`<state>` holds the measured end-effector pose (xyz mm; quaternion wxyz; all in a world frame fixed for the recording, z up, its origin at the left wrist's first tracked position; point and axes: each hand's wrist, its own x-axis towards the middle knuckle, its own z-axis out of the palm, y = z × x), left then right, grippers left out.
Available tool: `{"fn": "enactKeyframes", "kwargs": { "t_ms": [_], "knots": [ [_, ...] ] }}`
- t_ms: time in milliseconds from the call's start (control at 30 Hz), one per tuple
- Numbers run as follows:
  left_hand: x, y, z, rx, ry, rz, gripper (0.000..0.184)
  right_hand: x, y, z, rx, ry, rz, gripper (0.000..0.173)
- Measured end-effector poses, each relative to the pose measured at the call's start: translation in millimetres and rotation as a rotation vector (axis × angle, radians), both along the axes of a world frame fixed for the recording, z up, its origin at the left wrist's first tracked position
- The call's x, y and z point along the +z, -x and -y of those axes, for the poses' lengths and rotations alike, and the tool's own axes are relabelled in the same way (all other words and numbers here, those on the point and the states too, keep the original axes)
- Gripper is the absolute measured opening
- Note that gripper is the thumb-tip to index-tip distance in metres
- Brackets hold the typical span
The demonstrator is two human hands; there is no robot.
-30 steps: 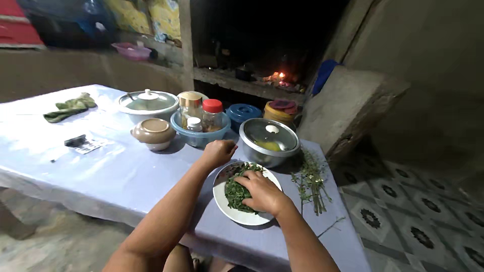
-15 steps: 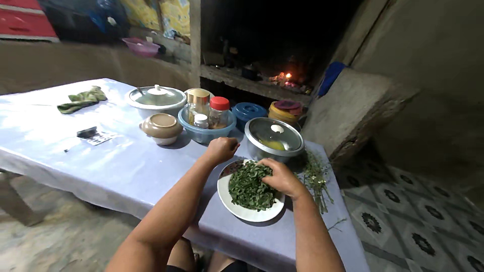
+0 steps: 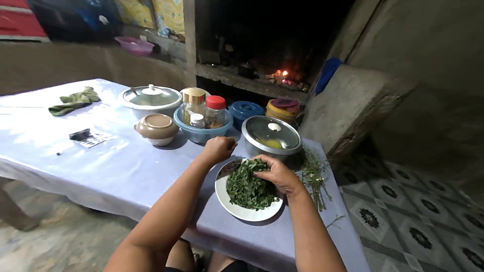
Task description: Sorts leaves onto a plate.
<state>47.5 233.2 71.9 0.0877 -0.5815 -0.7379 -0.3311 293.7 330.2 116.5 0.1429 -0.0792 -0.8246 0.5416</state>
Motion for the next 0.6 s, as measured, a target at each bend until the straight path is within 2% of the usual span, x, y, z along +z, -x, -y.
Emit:
{"fn": "enactKeyframes", "kwargs": {
  "t_ms": [167,333,600],
  "knots": [
    [0.2,2.1,0.0,-0.002,0.001,-0.013,0.027,-3.4,0.0,-12.6,0.079,-0.226,0.168,0.032],
    [5.8,10.0,2.0,0.003,0.015,0.019,0.030,4.0,-7.2,-16.5,0.038,-0.310,0.177,0.030],
    [12.9,23.2,7.6,-0.116,-0.099,0.315,0.027,7.4,-8.2,-15.7,-0.118,-0.361,0.142,0.021]
  ]
}}
